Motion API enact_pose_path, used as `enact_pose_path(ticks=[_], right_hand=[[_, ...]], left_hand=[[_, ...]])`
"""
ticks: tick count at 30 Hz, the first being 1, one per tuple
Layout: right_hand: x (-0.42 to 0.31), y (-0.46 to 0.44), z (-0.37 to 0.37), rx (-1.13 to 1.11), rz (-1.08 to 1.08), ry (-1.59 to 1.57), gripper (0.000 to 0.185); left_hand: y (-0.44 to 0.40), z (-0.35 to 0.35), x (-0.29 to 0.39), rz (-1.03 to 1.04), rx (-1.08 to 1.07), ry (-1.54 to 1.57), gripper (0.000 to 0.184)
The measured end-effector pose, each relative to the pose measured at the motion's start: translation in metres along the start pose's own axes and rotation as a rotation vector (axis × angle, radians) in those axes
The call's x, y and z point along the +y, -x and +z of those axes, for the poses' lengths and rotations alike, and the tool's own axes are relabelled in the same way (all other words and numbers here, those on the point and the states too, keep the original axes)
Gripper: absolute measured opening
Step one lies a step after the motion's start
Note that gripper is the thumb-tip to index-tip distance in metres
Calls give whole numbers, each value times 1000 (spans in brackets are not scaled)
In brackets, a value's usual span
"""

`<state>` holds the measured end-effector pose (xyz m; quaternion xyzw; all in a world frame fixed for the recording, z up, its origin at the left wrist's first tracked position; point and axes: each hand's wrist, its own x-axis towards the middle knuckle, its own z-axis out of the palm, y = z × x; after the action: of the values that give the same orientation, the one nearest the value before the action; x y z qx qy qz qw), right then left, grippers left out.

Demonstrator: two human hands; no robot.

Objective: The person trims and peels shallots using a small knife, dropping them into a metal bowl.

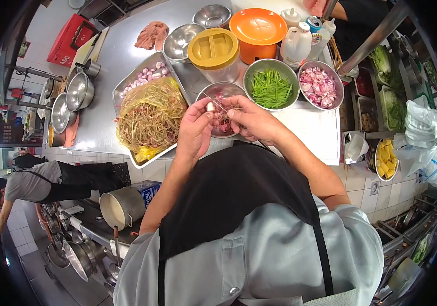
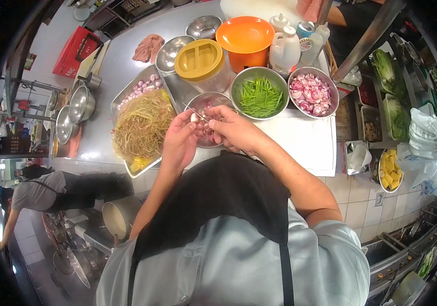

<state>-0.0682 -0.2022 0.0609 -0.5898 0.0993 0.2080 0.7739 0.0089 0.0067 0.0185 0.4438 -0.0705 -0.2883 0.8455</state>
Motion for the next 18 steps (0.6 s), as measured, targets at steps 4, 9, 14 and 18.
enact_pose_path(ticks=[4, 9, 14, 18], right_hand=[[-2, 3, 3, -50, -26, 20, 50], [-2, 1, 10, -37, -108, 87, 50], [-2, 3, 0, -75, -5, -115, 51], [4, 0, -7, -123, 6, -202, 55]], left_hand=[[2, 1, 2, -44, -50, 95, 35], [4, 6, 6, -92, -81, 222, 36], [-3, -10, 0, -82, -136, 148, 37], [-3, -4, 5, -69, -122, 167, 37]])
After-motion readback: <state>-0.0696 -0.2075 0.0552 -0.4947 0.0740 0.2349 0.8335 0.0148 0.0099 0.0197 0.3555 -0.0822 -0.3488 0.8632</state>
